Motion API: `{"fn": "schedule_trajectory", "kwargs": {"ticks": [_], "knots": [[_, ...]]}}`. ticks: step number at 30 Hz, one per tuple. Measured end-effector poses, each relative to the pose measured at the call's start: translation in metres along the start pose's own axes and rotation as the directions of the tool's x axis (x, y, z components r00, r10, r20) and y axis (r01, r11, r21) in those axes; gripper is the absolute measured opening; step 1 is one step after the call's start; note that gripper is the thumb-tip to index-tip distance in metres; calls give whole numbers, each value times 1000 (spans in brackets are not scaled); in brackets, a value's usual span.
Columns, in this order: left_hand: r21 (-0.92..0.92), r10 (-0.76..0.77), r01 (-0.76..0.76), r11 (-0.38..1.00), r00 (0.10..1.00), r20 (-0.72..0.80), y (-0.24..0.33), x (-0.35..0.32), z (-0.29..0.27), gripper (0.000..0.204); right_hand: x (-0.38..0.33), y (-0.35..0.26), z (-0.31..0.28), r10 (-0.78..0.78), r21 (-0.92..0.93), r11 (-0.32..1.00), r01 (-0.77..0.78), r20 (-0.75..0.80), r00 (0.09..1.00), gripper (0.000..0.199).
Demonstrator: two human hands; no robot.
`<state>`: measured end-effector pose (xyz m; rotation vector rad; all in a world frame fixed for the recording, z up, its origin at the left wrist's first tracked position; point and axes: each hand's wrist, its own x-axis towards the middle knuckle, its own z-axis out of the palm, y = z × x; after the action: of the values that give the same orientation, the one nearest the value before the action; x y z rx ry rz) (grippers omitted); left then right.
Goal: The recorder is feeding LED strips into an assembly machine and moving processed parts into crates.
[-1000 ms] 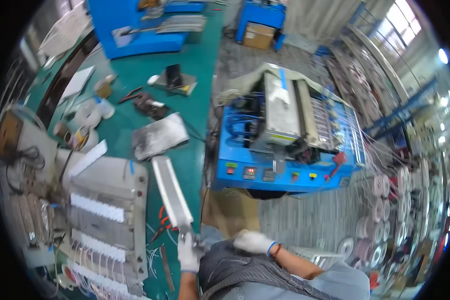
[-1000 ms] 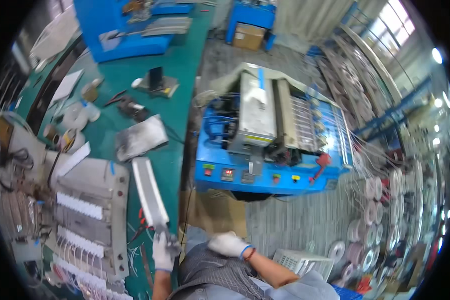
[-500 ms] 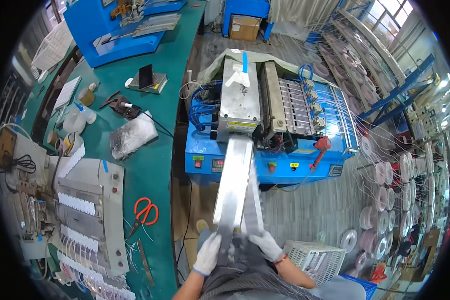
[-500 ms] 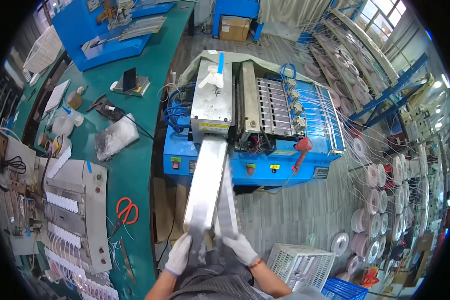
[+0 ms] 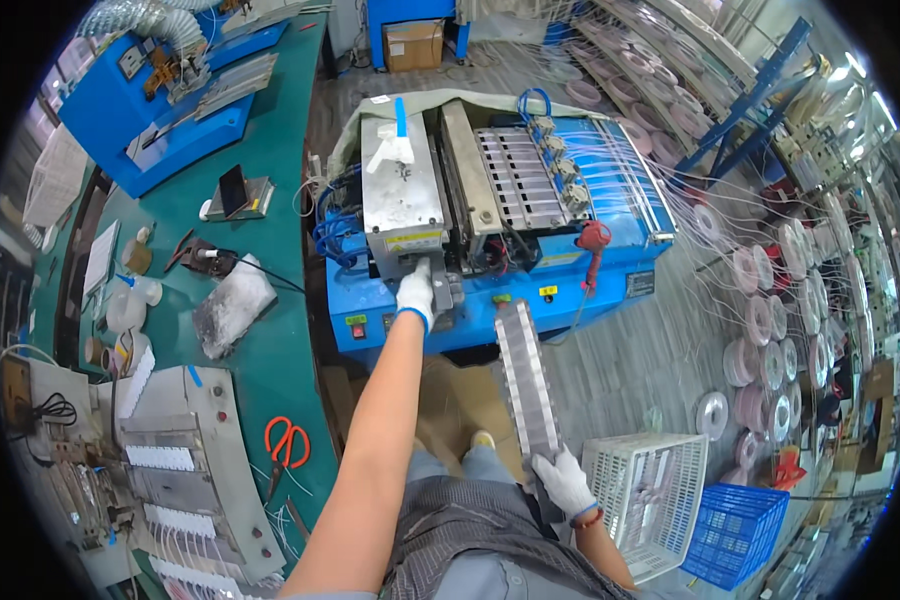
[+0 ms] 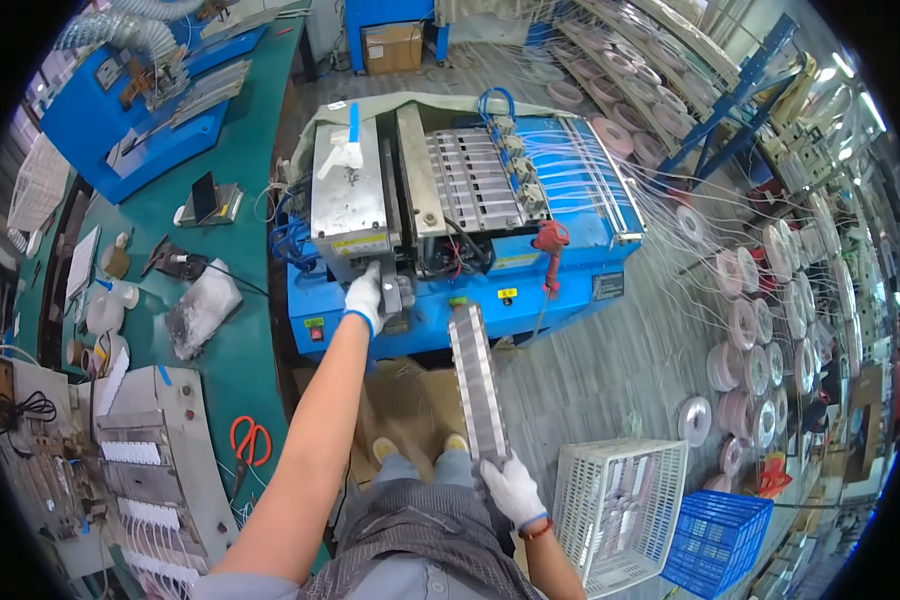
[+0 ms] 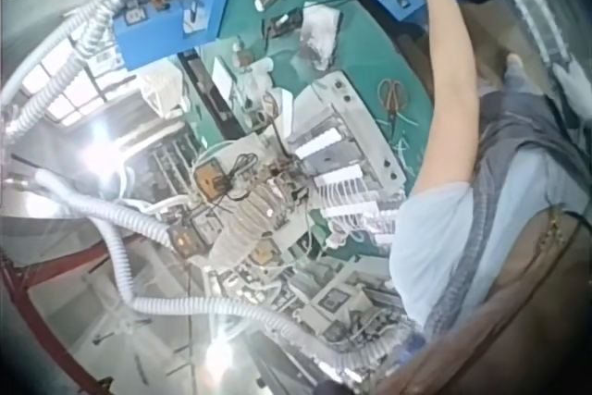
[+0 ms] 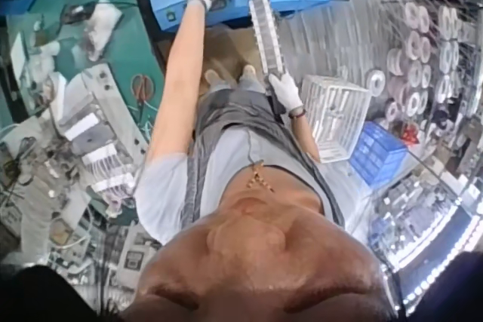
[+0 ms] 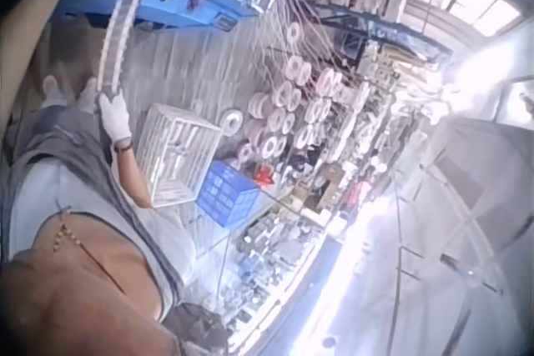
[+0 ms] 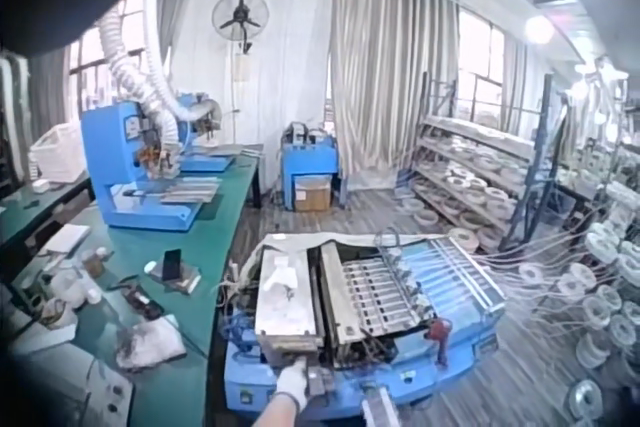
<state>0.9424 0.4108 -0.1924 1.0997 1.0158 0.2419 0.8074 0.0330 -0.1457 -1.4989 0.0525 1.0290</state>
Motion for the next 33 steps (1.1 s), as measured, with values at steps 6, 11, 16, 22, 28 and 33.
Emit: {"fn": "schedule_trajectory", "kwargs": {"ticks": [6, 11, 16, 22, 28, 33], "knots": [[95, 260, -255, 962, 964, -54, -21, -98, -116, 39, 7, 9, -18, 21, 303, 944, -134, 349, 937, 28], [721, 793, -407, 561, 515, -325, -11, -314, -202, 31, 21, 63, -63, -27, 11, 1000, 28, 715, 699, 49], [737, 958, 646, 197, 34, -286, 10, -460, -346, 28, -12, -42, 94, -206, -130, 633, 763, 922, 327, 66], [533, 782, 788, 308, 110, -614, 9, -513, -435, 38, -57, -103, 301, -77, 13, 82, 997, 997, -7, 64], [591, 700, 721, 362, 208, -683, 20, -512, -448, 35, -95, -113, 409, 40, -87, 105, 991, 996, 83, 61], [591, 781, 731, 342, 129, -611, 19, -510, -456, 32, -92, -97, 431, 74, -42, 107, 993, 997, 34, 64]]}}
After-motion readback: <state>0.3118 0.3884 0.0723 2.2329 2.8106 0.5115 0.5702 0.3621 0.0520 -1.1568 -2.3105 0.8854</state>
